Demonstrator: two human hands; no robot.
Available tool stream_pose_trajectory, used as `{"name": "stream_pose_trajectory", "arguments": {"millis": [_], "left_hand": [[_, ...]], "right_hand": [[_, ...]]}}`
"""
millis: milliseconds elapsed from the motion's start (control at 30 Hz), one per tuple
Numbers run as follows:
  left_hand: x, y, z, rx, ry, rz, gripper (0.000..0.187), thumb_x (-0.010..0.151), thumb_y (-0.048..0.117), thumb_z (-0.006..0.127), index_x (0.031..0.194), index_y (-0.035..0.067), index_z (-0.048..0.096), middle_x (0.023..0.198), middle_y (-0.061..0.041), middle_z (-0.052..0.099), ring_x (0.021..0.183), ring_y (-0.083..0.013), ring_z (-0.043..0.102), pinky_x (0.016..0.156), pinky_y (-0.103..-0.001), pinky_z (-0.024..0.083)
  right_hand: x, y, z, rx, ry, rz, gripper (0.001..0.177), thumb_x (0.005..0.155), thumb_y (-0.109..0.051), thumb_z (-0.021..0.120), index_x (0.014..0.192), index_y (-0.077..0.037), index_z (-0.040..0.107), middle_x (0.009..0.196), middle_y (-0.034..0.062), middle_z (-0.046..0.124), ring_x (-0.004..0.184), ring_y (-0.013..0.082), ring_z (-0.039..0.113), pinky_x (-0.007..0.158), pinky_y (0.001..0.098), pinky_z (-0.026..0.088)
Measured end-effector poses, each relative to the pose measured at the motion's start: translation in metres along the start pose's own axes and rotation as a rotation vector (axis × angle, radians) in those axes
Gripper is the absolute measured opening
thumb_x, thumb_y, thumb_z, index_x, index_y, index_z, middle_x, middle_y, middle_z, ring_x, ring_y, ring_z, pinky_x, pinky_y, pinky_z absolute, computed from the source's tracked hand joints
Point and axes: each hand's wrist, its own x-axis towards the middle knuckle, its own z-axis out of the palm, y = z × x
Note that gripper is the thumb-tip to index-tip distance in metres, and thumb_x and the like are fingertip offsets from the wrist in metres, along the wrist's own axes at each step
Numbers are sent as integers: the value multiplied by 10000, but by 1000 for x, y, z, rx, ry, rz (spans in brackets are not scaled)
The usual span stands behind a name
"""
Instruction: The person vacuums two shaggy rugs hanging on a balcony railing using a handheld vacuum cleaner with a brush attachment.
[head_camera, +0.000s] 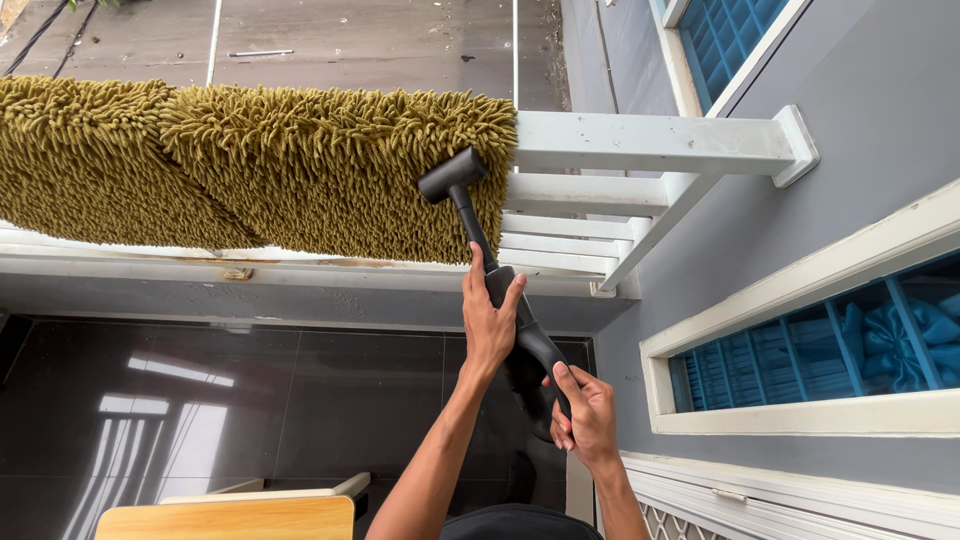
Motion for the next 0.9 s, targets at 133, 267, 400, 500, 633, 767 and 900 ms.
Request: {"name": "stream_pose_trajectory", "arguments": {"millis": [133, 267, 400, 500, 633, 767, 900], "left_hand": [[-5, -34, 10, 35, -9, 38, 932, 949, 473, 682, 1656, 103, 201, 1233, -187, 552, 1066, -299, 614, 930, -444, 513], [-14, -79, 19, 22, -117, -187, 951, 910, 474, 702, 1625, 82, 214, 1228, -166, 542, 1049, -266, 624, 888, -417, 543], [-18, -73, 2, 17, -24, -151, 948, 909, 445, 721, 1627, 66, 232, 1153, -153, 576, 1010, -253, 631, 873, -407, 532], [-16, -43, -29, 5, 92, -90, 924, 917, 399, 723, 1637, 84, 237, 1117, -141, 570, 966, -243, 635, 842, -398, 545], [9, -17, -63, -30, 195, 4, 882, 941, 351, 727, 1639, 95, 255, 1139, -135, 581, 971, -237, 652, 843, -384, 562], [28, -33, -65, -38, 172, 51, 891, 929, 343, 760, 1638, 86, 285, 1185, -161, 621, 1037, -256, 659, 909, -388, 546], [19, -71, -50, -42, 93, -36, 945, 874, 333, 781, 1622, 75, 265, 1173, -175, 623, 1028, -263, 663, 886, -386, 550]], "right_hand": [[4, 14, 0, 18, 36, 65, 462, 973, -394, 625, 804, 36, 645, 368, 6, 391, 223, 108, 360, 248, 289, 315], [-1, 32, -2, -3, 107, 165, 467, 961, -395, 637, 802, 44, 643, 365, 15, 384, 220, 121, 359, 240, 301, 305], [0, 28, 4, -26, 41, 175, 465, 955, -389, 648, 805, 51, 647, 366, 18, 395, 215, 115, 349, 238, 294, 302], [5, 14, 16, -52, -62, 134, 465, 962, -384, 647, 810, 55, 646, 368, 16, 400, 221, 109, 366, 239, 285, 311], [20, 1, 46, -63, -170, 50, 459, 983, -398, 621, 838, 36, 650, 383, 6, 409, 243, 96, 387, 262, 269, 339], [26, 8, 65, -60, -141, 47, 469, 988, -419, 587, 832, 21, 634, 385, 8, 417, 240, 105, 399, 259, 277, 356], [18, 26, 60, -40, -73, 122, 471, 988, -416, 605, 820, 24, 616, 385, 12, 407, 236, 111, 379, 257, 282, 341]]}}
